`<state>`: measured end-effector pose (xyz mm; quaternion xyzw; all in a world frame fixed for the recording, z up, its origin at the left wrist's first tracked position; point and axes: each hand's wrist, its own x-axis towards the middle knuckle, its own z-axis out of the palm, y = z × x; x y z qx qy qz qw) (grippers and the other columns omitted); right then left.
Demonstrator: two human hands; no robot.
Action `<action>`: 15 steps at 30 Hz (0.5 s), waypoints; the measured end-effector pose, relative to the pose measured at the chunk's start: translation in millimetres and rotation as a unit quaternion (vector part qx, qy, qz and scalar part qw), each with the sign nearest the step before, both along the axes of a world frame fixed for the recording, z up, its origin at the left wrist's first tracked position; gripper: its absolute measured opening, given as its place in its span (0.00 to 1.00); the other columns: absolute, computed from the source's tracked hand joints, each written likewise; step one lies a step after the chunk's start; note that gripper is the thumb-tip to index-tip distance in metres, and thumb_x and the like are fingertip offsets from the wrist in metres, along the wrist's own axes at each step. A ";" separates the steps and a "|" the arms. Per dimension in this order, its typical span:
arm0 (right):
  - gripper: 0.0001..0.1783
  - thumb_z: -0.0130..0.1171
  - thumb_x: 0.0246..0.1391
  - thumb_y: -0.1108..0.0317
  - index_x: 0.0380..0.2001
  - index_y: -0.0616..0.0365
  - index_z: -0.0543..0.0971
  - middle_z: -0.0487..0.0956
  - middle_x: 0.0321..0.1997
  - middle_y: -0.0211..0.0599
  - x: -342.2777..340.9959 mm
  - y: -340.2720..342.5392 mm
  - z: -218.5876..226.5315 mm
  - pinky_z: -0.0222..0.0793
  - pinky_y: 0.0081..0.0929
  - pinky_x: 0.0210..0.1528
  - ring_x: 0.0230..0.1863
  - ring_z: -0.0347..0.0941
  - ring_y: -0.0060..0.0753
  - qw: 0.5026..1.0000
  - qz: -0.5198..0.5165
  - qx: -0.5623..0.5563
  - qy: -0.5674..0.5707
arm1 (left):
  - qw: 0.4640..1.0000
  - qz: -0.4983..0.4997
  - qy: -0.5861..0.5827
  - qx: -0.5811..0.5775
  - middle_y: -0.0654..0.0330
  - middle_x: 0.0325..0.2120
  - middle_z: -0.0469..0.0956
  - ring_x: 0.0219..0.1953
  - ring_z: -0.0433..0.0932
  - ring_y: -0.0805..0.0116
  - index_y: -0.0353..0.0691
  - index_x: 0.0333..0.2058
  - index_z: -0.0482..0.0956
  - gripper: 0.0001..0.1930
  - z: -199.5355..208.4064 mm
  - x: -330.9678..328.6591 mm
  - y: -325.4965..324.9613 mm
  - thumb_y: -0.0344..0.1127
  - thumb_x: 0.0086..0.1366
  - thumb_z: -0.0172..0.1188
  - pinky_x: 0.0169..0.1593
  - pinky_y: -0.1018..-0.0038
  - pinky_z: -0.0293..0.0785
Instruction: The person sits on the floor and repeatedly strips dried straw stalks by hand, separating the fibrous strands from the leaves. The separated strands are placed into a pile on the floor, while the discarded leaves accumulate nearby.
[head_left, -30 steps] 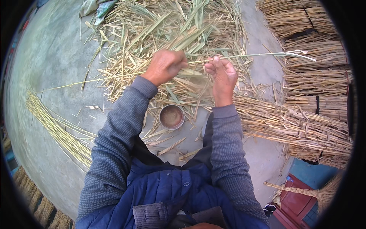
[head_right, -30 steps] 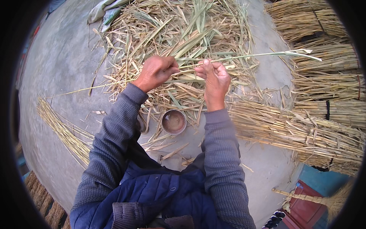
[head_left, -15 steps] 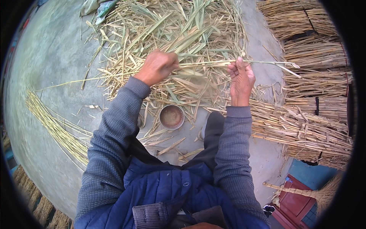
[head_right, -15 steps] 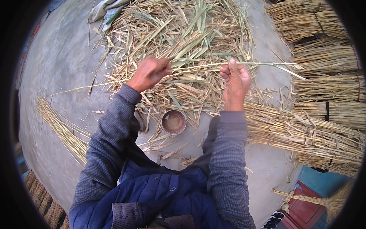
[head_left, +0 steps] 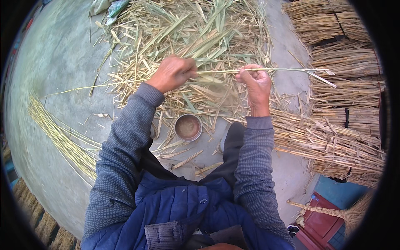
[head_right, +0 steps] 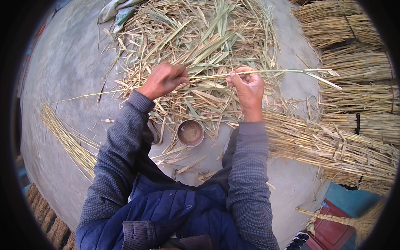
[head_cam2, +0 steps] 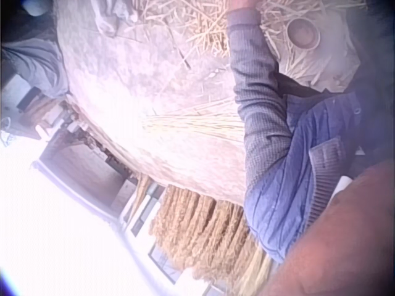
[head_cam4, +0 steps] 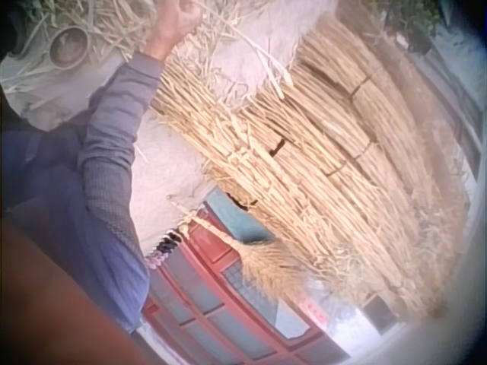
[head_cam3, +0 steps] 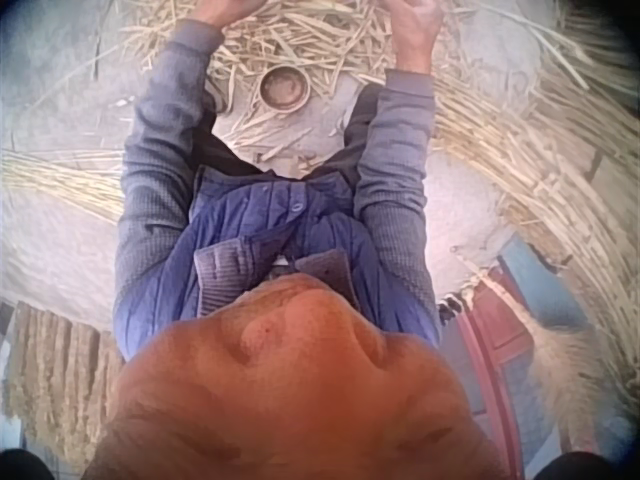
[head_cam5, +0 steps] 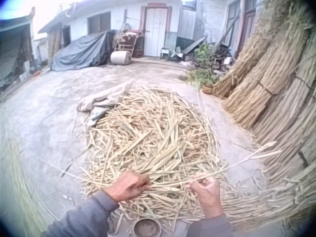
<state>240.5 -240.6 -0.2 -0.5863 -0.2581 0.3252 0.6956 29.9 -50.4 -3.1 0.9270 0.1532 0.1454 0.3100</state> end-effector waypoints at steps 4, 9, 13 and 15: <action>0.10 0.66 0.50 0.76 0.35 0.56 0.76 0.81 0.29 0.35 -5.1 2.5 -9.2 0.75 0.24 0.31 0.28 0.80 0.26 0.970 -0.060 -0.090 -0.219 | 1.000 -0.011 -0.019 0.015 0.54 0.22 0.79 0.25 0.78 0.52 0.41 0.28 0.79 0.09 0.6 -0.4 -2.6 0.38 0.58 0.68 0.33 0.60 0.71; 0.15 0.64 0.43 0.76 0.38 0.53 0.79 0.80 0.26 0.32 -6.4 3.2 -16.8 0.72 0.27 0.31 0.26 0.77 0.27 0.863 -0.098 -0.293 -0.401 | 0.998 -0.034 -0.023 0.038 0.53 0.21 0.78 0.27 0.79 0.49 0.41 0.29 0.80 0.09 -1.6 1.5 -7.8 0.38 0.58 0.68 0.32 0.59 0.72; 0.21 0.68 0.51 0.71 0.47 0.66 0.76 0.81 0.33 0.34 36.5 -7.0 -4.4 0.72 0.17 0.31 0.29 0.76 0.21 0.993 -0.052 -0.098 0.034 | 1.000 -0.010 -0.016 0.000 0.52 0.21 0.79 0.27 0.80 0.51 0.39 0.30 0.80 0.10 0.2 -9.0 0.7 0.38 0.59 0.68 0.30 0.61 0.71; 0.27 0.72 0.54 0.65 0.52 0.67 0.73 0.81 0.34 0.35 43.9 -8.4 -4.5 0.75 0.16 0.34 0.32 0.77 0.20 0.986 -0.088 -0.139 0.029 | 0.999 0.018 -0.006 -0.031 0.53 0.22 0.80 0.26 0.80 0.55 0.38 0.31 0.81 0.10 1.0 -14.4 6.5 0.39 0.59 0.69 0.31 0.63 0.71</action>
